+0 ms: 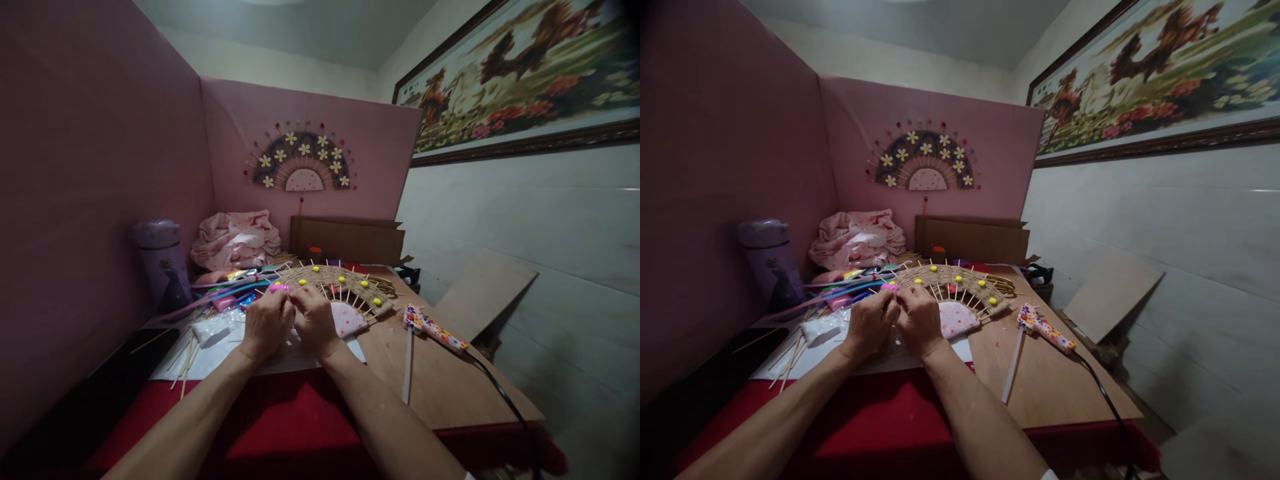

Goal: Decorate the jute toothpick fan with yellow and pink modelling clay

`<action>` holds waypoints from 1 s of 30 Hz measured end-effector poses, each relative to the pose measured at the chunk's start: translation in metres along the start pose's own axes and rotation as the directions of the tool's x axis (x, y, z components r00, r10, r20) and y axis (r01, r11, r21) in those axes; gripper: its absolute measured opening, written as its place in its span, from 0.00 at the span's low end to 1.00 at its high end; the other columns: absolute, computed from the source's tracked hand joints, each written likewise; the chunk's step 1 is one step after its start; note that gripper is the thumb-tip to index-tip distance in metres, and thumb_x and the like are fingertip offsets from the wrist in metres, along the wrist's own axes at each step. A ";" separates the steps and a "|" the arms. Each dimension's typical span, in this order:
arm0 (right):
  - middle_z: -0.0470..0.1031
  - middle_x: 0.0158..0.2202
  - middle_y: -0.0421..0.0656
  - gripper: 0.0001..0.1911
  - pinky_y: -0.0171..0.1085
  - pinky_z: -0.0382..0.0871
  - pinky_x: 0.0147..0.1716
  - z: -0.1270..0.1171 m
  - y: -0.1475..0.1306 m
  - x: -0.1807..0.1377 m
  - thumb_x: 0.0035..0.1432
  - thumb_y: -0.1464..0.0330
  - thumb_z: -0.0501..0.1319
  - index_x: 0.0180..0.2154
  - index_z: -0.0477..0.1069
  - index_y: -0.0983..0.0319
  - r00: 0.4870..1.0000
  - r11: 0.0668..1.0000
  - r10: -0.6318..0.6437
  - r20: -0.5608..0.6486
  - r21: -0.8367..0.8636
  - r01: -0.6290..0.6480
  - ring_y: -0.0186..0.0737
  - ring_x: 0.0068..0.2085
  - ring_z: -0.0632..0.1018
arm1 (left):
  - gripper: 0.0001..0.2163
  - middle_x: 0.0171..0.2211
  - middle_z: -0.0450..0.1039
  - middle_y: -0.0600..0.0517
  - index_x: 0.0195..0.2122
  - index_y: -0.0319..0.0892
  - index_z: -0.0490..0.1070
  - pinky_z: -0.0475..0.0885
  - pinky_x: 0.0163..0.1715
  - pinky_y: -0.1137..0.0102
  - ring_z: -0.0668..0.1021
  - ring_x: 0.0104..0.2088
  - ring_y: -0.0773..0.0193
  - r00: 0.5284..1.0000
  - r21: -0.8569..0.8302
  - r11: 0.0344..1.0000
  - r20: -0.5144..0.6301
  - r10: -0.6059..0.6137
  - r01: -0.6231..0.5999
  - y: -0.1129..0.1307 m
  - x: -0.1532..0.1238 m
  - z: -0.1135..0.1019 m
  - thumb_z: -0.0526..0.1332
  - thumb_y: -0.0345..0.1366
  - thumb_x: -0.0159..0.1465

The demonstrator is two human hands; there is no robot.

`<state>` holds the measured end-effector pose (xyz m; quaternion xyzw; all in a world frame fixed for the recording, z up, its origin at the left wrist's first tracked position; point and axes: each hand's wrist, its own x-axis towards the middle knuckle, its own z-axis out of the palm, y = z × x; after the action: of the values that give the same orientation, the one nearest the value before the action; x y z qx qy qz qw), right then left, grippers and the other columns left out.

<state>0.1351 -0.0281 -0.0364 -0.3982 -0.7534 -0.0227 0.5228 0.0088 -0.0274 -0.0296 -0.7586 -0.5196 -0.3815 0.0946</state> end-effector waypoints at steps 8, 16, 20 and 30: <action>0.75 0.32 0.46 0.11 0.37 0.69 0.37 0.001 0.001 0.001 0.58 0.77 0.54 0.35 0.74 0.63 0.995 0.999 -0.036 -0.094 -0.009 0.035 0.41 0.35 0.75 | 0.12 0.22 0.68 0.52 0.23 0.43 0.62 0.58 0.28 0.69 0.70 0.24 0.64 0.993 -0.173 0.983 -0.112 0.041 -0.060 0.001 0.000 -0.002 0.52 0.34 0.65; 0.78 0.30 0.41 0.12 0.33 0.69 0.33 0.001 -0.005 0.001 0.56 0.76 0.55 0.36 0.76 0.62 0.961 0.981 0.108 -0.253 0.185 -0.062 0.36 0.31 0.76 | 0.08 0.31 0.68 0.51 0.33 0.43 0.67 0.66 0.36 0.67 0.71 0.33 0.62 0.899 -0.513 0.857 -0.356 -0.255 0.040 -0.007 0.011 -0.007 0.57 0.41 0.65; 0.78 0.31 0.41 0.14 0.34 0.71 0.34 0.000 -0.005 0.002 0.56 0.76 0.55 0.38 0.77 0.60 0.966 0.958 0.140 -0.215 0.275 -0.078 0.36 0.32 0.77 | 0.14 0.33 0.71 0.51 0.41 0.42 0.69 0.69 0.33 0.68 0.73 0.32 0.62 0.927 -0.788 0.582 -0.040 -0.373 0.200 -0.009 0.017 -0.005 0.61 0.47 0.61; 0.78 0.43 0.53 0.14 0.45 0.68 0.46 -0.020 0.002 0.011 0.61 0.75 0.52 0.41 0.75 0.65 0.977 0.795 0.199 -0.082 -0.570 -0.209 0.50 0.45 0.76 | 0.13 0.24 0.66 0.57 0.34 0.41 0.68 0.62 0.16 0.75 0.67 0.19 0.70 0.836 -0.842 0.497 -0.109 -0.538 0.210 -0.008 0.021 -0.009 0.65 0.43 0.55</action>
<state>0.1504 -0.0298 -0.0191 -0.6158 -0.6592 -0.1960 0.3844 0.0015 -0.0137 -0.0107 -0.4997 -0.4180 -0.7159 -0.2512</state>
